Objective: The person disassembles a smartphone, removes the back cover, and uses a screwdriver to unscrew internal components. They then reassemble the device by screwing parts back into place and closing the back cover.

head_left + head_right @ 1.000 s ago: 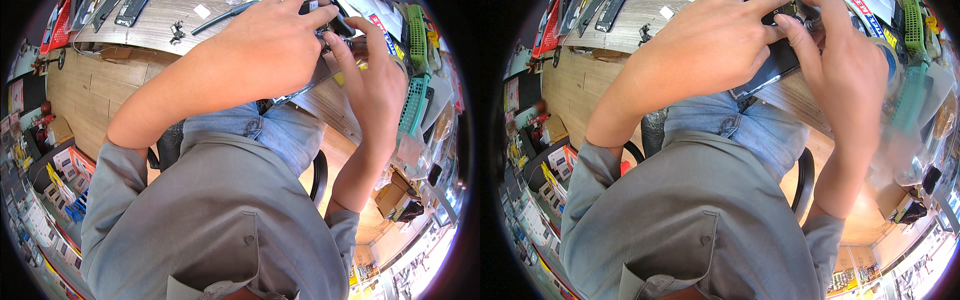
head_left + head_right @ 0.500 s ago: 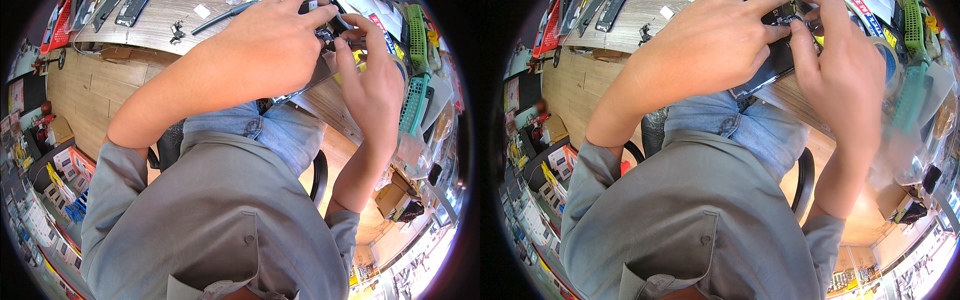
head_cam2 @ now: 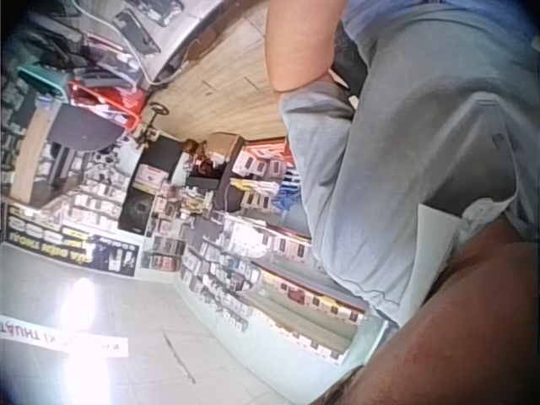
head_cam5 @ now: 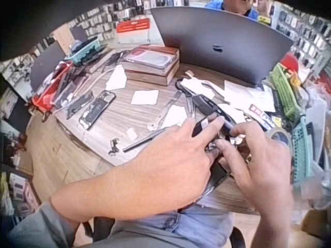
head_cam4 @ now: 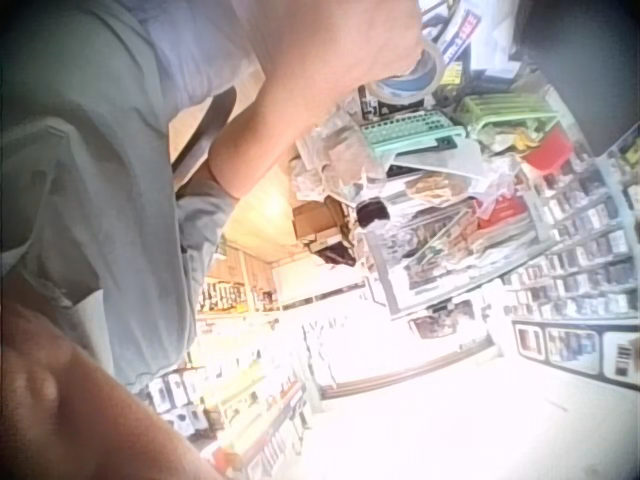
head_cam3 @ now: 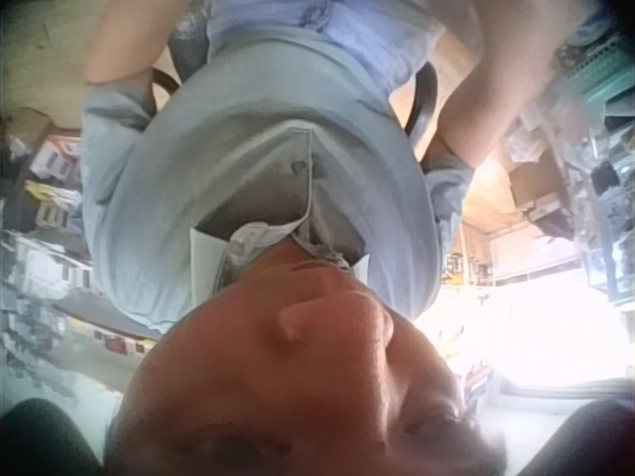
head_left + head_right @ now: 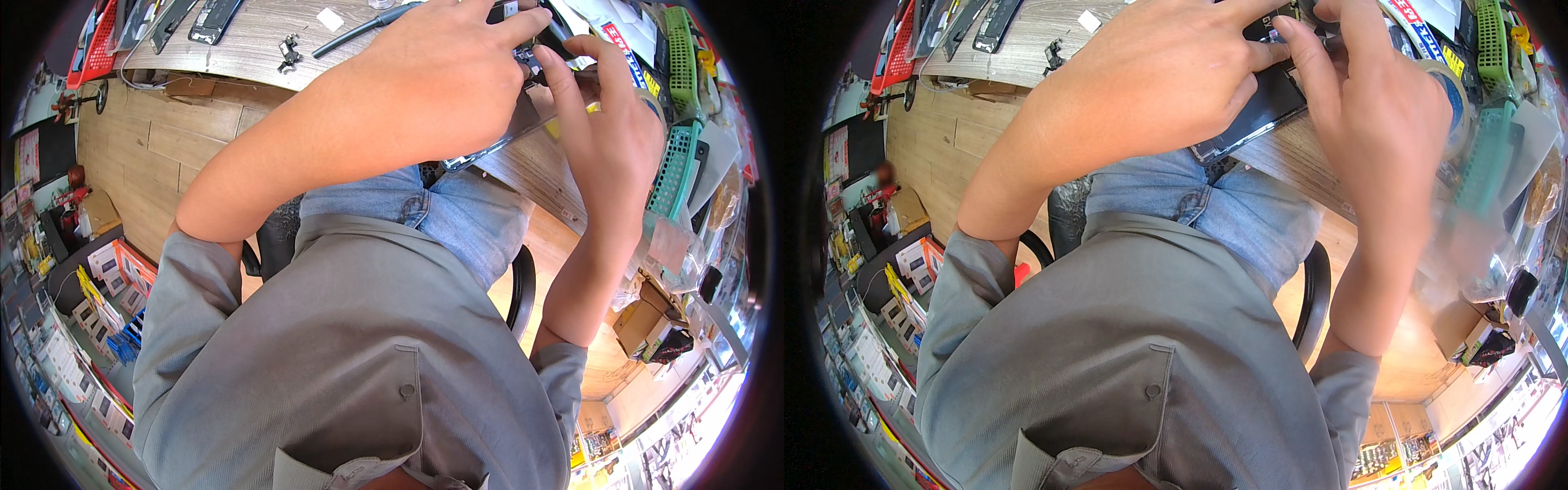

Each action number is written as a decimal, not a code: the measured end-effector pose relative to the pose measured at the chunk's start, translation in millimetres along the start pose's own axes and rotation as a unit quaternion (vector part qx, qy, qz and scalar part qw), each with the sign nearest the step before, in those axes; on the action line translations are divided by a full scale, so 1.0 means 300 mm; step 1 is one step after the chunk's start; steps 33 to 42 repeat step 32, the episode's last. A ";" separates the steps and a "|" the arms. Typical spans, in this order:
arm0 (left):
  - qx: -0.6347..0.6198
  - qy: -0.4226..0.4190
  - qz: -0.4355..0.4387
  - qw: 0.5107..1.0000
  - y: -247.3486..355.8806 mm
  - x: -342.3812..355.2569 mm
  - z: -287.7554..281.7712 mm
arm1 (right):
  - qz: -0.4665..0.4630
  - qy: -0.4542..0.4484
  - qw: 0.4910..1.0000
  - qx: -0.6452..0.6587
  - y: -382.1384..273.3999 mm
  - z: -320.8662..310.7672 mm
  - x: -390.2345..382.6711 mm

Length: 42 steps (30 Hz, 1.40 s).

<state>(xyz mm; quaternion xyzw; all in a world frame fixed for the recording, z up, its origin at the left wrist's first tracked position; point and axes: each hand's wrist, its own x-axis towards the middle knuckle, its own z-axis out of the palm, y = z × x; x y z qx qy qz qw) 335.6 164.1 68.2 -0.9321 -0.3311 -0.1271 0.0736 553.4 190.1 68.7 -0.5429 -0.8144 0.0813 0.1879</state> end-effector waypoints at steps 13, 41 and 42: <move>0.006 0.014 -0.030 0.999 -0.001 -0.009 0.016 | -0.071 0.011 0.993 0.090 0.028 -0.001 -0.004; -0.045 -0.024 -0.039 0.998 -0.013 -0.005 0.013 | -0.065 0.003 0.998 0.007 0.036 -0.002 -0.001; -0.045 -0.024 -0.039 0.998 -0.013 -0.005 0.013 | -0.065 0.003 0.998 0.007 0.036 -0.002 -0.001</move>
